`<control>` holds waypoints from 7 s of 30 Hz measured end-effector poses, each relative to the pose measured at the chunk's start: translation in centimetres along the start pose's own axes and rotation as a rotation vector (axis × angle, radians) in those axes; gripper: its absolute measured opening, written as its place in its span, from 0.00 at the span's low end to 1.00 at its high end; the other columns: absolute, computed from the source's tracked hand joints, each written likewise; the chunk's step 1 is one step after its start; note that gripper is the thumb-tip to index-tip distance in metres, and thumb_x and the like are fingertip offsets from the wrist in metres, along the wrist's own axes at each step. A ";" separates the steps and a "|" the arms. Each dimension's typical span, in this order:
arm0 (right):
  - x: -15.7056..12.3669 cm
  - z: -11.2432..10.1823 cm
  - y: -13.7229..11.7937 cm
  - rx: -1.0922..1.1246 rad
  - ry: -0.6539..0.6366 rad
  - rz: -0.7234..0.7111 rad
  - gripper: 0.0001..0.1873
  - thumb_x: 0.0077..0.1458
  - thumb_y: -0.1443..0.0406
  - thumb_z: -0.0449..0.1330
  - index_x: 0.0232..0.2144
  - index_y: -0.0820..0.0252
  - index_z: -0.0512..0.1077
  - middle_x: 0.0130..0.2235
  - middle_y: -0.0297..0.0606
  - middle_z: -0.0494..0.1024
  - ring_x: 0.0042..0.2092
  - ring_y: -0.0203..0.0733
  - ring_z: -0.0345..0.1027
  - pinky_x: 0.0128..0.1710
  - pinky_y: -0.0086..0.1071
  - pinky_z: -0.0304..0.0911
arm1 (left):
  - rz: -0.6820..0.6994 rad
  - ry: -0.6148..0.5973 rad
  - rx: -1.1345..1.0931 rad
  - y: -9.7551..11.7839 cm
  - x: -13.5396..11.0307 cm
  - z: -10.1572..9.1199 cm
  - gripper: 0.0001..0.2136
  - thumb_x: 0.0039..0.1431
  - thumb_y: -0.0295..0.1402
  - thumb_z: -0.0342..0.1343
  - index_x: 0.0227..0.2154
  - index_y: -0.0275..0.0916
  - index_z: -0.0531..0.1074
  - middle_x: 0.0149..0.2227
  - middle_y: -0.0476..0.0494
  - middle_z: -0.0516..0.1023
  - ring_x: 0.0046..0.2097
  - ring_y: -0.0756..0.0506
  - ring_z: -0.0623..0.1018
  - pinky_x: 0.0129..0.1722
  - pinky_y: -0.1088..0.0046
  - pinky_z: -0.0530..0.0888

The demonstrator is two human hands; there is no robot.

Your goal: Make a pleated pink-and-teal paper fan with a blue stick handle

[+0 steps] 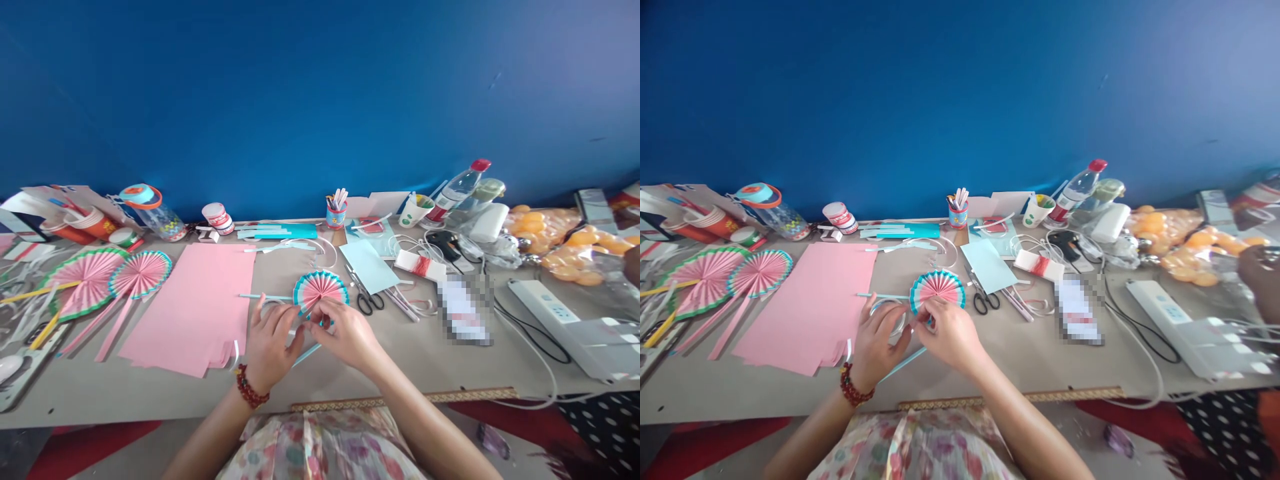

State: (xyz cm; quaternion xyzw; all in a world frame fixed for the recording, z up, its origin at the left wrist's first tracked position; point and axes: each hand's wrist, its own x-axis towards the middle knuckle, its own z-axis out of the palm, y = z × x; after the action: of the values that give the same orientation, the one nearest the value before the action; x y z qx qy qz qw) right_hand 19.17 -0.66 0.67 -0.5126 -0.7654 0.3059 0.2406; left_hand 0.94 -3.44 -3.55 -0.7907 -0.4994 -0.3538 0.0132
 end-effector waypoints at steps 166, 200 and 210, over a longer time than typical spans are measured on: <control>-7.1 3.5 4.2 -0.213 0.013 0.194 0.05 0.54 0.70 0.55 0.27 0.57 0.66 0.27 0.32 0.73 0.31 0.38 0.66 0.32 0.27 0.53 | -0.053 -0.546 0.087 -3.3 -2.8 -1.2 0.15 0.66 0.38 0.54 0.24 0.38 0.71 0.45 0.41 0.72 0.40 0.44 0.75 0.37 0.66 0.69; -6.8 4.6 3.7 -0.418 0.012 0.156 0.06 0.55 0.71 0.55 0.28 0.57 0.64 0.29 0.35 0.73 0.33 0.41 0.65 0.36 0.31 0.53 | -0.060 -0.552 0.163 -3.0 -3.0 -0.9 0.12 0.66 0.37 0.54 0.27 0.38 0.73 0.45 0.41 0.72 0.42 0.42 0.75 0.37 0.65 0.71; -7.0 4.9 3.8 -0.453 0.014 0.135 0.06 0.56 0.71 0.55 0.28 0.57 0.64 0.30 0.35 0.73 0.34 0.42 0.64 0.37 0.32 0.52 | -0.056 -0.538 0.178 -2.9 -2.9 -0.9 0.13 0.65 0.37 0.55 0.26 0.38 0.74 0.45 0.40 0.73 0.41 0.41 0.74 0.35 0.63 0.71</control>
State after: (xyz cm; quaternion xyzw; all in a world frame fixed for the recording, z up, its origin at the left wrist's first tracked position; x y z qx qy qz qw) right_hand 20.77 -7.14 -5.83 -0.6056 -0.7768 0.1381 0.1039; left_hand -2.61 -4.64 -5.47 -0.8378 -0.5357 -0.0864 -0.0599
